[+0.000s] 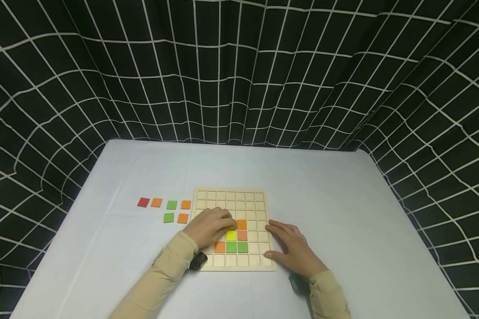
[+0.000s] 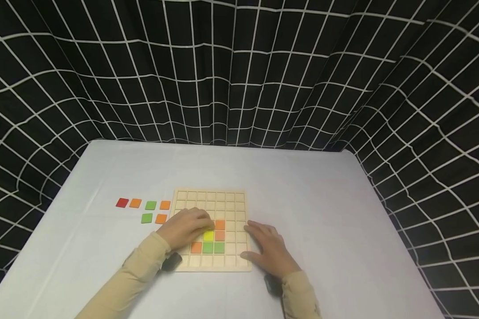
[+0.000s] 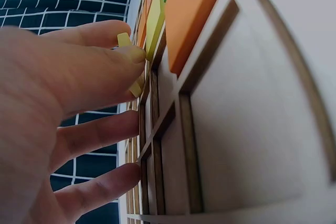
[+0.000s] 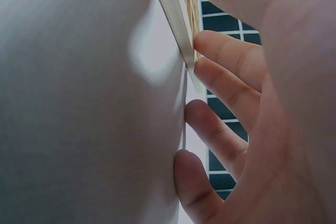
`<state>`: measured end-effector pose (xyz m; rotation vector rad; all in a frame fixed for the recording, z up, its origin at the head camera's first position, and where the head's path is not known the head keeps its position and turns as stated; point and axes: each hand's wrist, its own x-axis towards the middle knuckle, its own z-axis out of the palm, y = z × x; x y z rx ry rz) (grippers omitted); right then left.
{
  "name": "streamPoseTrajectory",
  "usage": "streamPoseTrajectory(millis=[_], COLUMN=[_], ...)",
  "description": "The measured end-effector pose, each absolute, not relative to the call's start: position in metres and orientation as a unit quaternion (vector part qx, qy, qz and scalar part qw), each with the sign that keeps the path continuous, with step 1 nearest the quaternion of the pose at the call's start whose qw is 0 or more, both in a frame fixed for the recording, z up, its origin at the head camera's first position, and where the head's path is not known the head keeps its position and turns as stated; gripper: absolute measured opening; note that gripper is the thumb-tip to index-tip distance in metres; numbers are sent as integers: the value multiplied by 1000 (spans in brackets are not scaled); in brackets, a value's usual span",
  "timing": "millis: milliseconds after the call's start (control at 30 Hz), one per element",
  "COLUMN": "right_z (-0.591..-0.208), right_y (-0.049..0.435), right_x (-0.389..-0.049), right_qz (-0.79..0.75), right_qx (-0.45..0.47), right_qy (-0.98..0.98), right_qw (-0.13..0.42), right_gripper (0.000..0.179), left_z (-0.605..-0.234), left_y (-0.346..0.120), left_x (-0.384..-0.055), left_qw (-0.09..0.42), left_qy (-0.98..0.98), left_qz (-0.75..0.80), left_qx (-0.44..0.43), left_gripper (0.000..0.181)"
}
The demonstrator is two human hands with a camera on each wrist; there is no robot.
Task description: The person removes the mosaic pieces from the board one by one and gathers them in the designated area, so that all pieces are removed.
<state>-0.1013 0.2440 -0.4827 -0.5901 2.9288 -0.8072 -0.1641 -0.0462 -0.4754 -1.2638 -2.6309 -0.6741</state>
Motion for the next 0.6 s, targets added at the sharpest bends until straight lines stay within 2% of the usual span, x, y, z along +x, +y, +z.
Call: streamPoseTrajectory(millis=[600], right_z=[-482], right_y=[242], right_x=[-101], right_qz=[-258], right_qx=[-200], right_qy=[945], right_qw=[6], right_gripper=[72], left_z=[-474], left_y=[-49], left_x=[-164], left_qw=[72], left_qy=[-873], left_qz=[-254], left_qx=[-411], left_gripper=[12])
